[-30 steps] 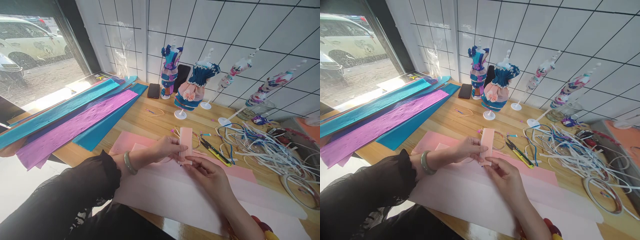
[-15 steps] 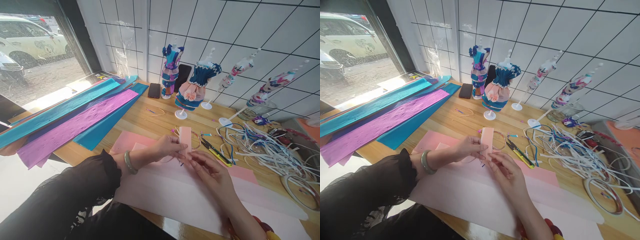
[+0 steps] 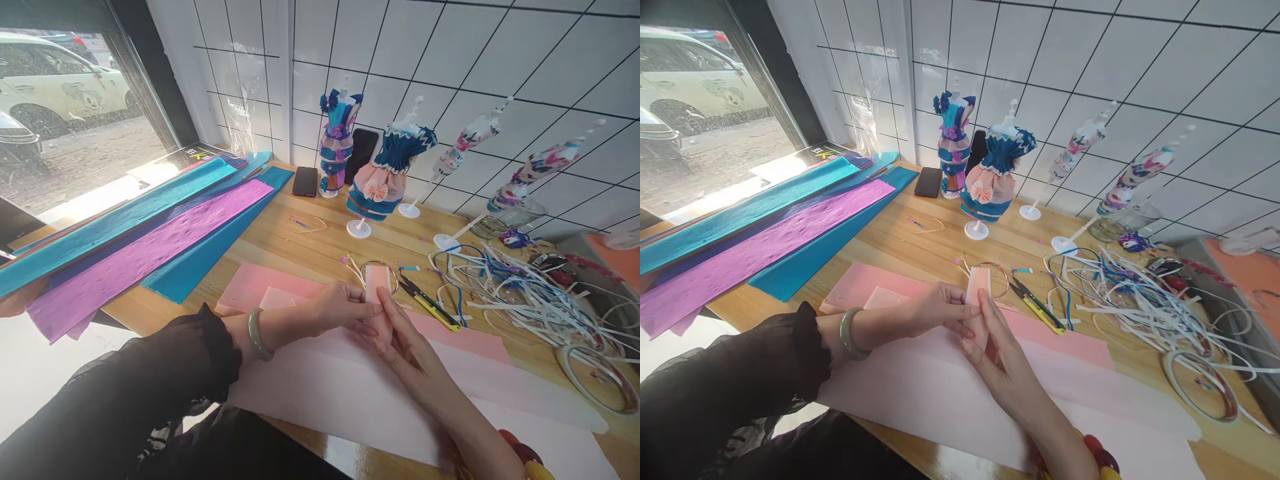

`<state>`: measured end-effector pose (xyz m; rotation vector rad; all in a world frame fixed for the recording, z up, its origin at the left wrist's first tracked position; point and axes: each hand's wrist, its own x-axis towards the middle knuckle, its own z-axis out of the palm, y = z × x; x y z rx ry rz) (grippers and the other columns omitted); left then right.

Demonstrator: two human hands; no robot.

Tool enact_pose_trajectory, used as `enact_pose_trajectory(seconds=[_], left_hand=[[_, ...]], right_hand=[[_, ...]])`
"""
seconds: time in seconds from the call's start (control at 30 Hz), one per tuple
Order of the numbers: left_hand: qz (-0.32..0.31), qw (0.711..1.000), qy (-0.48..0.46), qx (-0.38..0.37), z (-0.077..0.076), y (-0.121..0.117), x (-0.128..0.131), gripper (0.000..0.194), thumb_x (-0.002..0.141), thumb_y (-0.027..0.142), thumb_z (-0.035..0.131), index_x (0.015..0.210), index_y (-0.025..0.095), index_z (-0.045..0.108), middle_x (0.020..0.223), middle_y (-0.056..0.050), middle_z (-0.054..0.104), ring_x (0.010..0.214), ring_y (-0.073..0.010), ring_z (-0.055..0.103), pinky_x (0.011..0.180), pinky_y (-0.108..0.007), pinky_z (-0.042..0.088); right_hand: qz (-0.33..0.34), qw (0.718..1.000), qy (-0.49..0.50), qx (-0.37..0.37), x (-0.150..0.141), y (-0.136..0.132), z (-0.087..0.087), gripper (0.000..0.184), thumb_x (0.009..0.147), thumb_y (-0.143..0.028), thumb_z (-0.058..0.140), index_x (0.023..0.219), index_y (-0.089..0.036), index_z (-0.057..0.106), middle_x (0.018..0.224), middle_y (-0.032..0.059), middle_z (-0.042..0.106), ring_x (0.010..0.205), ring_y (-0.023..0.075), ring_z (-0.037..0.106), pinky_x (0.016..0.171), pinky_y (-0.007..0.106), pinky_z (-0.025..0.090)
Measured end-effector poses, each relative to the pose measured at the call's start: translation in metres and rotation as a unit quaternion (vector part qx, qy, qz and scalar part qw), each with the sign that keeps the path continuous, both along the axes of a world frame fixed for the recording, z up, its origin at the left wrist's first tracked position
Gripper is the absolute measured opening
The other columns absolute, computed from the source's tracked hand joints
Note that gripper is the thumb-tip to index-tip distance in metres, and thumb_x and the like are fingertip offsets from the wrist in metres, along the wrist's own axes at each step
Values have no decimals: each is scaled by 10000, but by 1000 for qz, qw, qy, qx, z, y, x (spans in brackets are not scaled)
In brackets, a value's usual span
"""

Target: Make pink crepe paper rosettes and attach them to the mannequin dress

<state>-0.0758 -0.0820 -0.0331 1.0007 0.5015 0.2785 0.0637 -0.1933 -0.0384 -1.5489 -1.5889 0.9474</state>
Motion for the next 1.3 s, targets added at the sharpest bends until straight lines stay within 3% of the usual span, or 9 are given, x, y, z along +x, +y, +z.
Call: enact_pose_trajectory(seconds=[0.17, 0.37, 0.7, 0.8, 0.9, 1.03, 1.3], left_hand=[[-11, 1000, -11, 27, -2, 1, -2, 405, 594, 467, 711, 752, 103, 631, 735, -39, 638, 667, -113, 593, 725, -276, 491], [-31, 996, 6, 85, -7, 1, -4, 351, 678, 441, 654, 791, 108, 640, 769, -54, 654, 691, -137, 613, 682, -261, 488], [-63, 996, 9, 61, -7, 3, -4, 405, 661, 452, 667, 846, 92, 649, 805, -90, 666, 656, -136, 629, 695, -295, 507], [-60, 996, 4, 69, -6, 4, -4, 425, 654, 464, 670, 852, 89, 649, 798, -87, 661, 670, -139, 630, 706, -304, 508], [-63, 995, -7, 72, -5, 4, -5, 421, 648, 469, 672, 828, 90, 644, 759, -74, 648, 667, -145, 630, 711, -321, 511], [-70, 994, -10, 81, -6, 4, -6, 385, 677, 442, 659, 827, 89, 637, 776, -76, 641, 690, -165, 640, 726, -349, 516], [-58, 995, 1, 80, -4, 4, -8, 401, 655, 439, 678, 846, 89, 647, 817, -84, 639, 756, -183, 632, 744, -358, 518]], right_hand=[[-19, 1000, 1, 6, 0, -1, -2, 714, 849, -389, 492, 1431, -282, 92, 1507, 17, 65, 1369, 212, 49, 1088, 460, 165], [-45, 999, 1, 22, 1, 0, 1, 702, 851, -399, 486, 1431, -274, 112, 1505, 24, 95, 1370, 208, 67, 1098, 459, 119], [-109, 990, 79, 37, 1, 3, 9, 625, 832, -411, 510, 1395, -275, 273, 1462, 44, 269, 1340, 215, 219, 1032, 375, 323], [-116, 985, 123, 41, 2, 5, 7, 592, 831, -378, 525, 1376, -283, 314, 1386, 68, 381, 1235, 210, 397, 987, 369, 369], [-136, 982, 124, 53, 3, 7, 5, 590, 801, -354, 573, 1349, -273, 371, 1148, 76, 528, 1004, 179, 525, 875, 346, 443], [-156, 981, 87, 75, 6, 9, 2, 543, 779, -339, 598, 1298, -271, 455, 845, 24, 511, 778, 140, 497, 725, 286, 462], [-155, 981, 97, 69, 8, 10, -1, 530, 788, -334, 586, 1299, -287, 453, 827, 11, 492, 741, 126, 490, 712, 271, 440]])
